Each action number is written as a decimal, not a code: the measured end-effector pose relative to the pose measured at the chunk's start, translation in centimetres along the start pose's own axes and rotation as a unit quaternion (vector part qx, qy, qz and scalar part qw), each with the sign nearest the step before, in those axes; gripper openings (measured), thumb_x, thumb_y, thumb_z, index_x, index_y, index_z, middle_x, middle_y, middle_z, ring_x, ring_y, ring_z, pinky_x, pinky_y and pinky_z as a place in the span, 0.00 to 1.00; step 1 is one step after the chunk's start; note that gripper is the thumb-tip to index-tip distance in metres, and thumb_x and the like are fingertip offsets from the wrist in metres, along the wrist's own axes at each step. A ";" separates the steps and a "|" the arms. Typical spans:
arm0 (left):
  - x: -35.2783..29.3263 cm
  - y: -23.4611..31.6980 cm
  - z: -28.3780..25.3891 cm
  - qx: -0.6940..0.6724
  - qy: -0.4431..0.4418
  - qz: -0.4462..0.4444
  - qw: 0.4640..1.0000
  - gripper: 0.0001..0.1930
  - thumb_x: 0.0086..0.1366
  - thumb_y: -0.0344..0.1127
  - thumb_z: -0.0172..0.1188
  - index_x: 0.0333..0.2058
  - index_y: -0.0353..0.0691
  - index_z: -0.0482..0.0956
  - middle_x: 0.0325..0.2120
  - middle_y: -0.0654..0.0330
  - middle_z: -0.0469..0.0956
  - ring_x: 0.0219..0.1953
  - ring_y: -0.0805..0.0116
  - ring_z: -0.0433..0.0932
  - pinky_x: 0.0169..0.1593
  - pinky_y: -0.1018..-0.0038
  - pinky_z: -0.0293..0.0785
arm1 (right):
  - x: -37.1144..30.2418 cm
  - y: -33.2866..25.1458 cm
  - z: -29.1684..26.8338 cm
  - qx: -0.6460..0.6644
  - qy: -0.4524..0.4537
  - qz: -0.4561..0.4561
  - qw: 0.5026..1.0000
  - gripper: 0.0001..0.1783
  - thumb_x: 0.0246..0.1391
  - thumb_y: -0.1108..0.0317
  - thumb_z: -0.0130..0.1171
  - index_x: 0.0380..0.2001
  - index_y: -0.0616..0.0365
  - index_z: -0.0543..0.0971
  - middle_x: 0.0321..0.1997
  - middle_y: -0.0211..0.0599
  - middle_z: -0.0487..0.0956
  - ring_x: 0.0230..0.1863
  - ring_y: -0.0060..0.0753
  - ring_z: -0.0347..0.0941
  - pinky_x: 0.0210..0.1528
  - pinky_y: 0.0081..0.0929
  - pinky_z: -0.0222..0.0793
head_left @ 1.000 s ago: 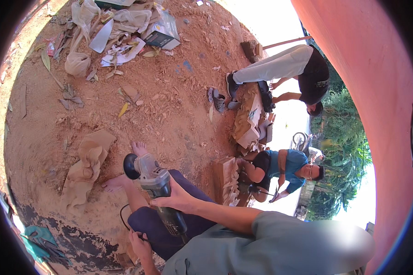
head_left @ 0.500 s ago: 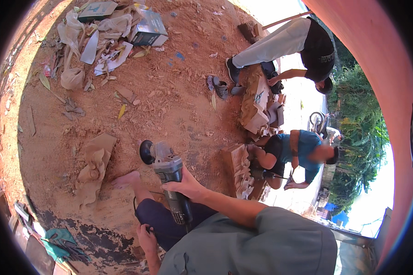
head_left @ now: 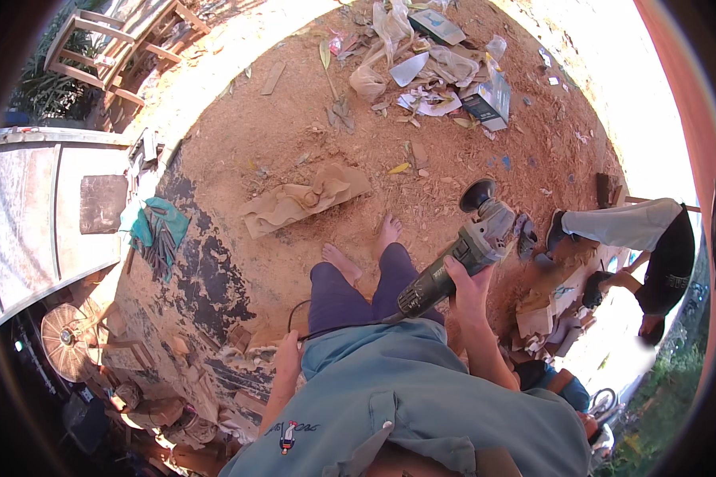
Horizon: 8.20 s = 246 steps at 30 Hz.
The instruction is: The person uses an angle grinder to carve and smooth a large wooden sculpture on the floor. They move around the piece to access different areas, shaping the wood and creating detailed curves.
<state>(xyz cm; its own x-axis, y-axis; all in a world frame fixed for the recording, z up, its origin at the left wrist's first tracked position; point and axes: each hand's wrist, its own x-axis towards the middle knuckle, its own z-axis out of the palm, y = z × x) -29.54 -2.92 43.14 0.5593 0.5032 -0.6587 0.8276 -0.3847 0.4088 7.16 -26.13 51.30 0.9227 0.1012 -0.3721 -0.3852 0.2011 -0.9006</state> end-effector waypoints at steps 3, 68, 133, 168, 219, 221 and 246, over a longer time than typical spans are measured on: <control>-2.4 -2.5 -0.1 -0.017 -0.006 -0.036 0.999 0.14 0.68 0.39 0.68 0.46 0.39 0.80 0.44 0.42 0.82 0.50 0.35 0.81 0.52 0.50 0.76 | -0.8 -0.6 0.8 -0.037 0.002 -0.034 0.999 0.35 0.58 0.80 0.68 0.66 0.55 0.66 0.50 0.40 0.80 0.49 0.33 0.81 0.53 0.35 0.80; -10.1 4.9 19.3 -0.292 0.123 -0.257 0.913 0.21 0.77 0.52 0.60 0.46 0.37 0.87 0.35 0.42 0.86 0.40 0.41 0.86 0.46 0.56 0.79 | 10.7 -12.2 -2.8 -0.092 -0.197 -0.015 0.976 0.36 0.57 0.76 0.64 0.68 0.56 0.65 0.50 0.42 0.77 0.43 0.39 0.82 0.41 0.40 0.87; -1.0 31.4 -12.8 -0.088 0.704 0.146 0.689 0.12 0.61 0.37 0.65 0.43 0.46 0.76 0.53 0.54 0.71 0.46 0.57 0.74 0.50 0.61 0.76 | 20.2 -11.6 12.3 -0.426 -0.337 0.030 0.839 0.27 0.60 0.47 0.68 0.49 0.61 0.79 0.47 0.43 0.80 0.44 0.40 0.80 0.43 0.43 0.84; 29.3 8.3 -29.9 -0.137 0.621 -0.439 0.634 0.23 0.74 0.34 0.59 0.65 0.39 0.71 0.60 0.45 0.73 0.57 0.46 0.79 0.53 0.52 0.80 | 23.9 4.0 77.4 -0.267 -0.815 -0.207 0.471 0.49 0.59 0.67 0.77 0.75 0.63 0.58 0.72 0.55 0.72 0.63 0.46 0.75 0.63 0.43 0.78; 47.7 56.2 -15.2 -0.610 0.545 -0.549 -0.171 0.20 0.73 0.44 0.65 0.55 0.36 0.83 0.45 0.47 0.88 0.47 0.52 0.88 0.54 0.60 0.82 | 10.4 14.1 64.0 -0.159 -0.829 -0.157 -0.514 0.59 0.41 0.69 0.77 0.77 0.48 0.58 0.60 0.56 0.82 0.60 0.64 0.81 0.58 0.50 0.78; 48.3 55.9 -16.5 -0.615 0.535 -0.562 -0.141 0.21 0.72 0.45 0.66 0.55 0.36 0.84 0.46 0.45 0.88 0.48 0.49 0.88 0.55 0.59 0.82 | 10.1 14.4 65.6 -0.159 -0.813 -0.181 -0.531 0.58 0.41 0.68 0.77 0.76 0.48 0.60 0.60 0.55 0.82 0.60 0.64 0.81 0.58 0.50 0.78; 57.8 64.5 -9.4 -0.520 0.543 -0.604 -0.264 0.18 0.72 0.45 0.65 0.48 0.34 0.85 0.42 0.44 0.88 0.47 0.44 0.88 0.51 0.55 0.83 | 12.1 9.9 54.9 -0.169 -0.855 -0.016 -0.491 0.58 0.44 0.74 0.71 0.78 0.54 0.55 0.62 0.49 0.78 0.61 0.44 0.79 0.63 0.39 0.74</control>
<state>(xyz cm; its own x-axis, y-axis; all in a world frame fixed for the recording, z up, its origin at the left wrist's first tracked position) 56.65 8.62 37.37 -0.4260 -0.7739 -0.4687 -0.7003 -0.0459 0.7124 13.62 30.56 50.20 -0.5298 -0.7970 -0.2899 -0.1140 0.4057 -0.9069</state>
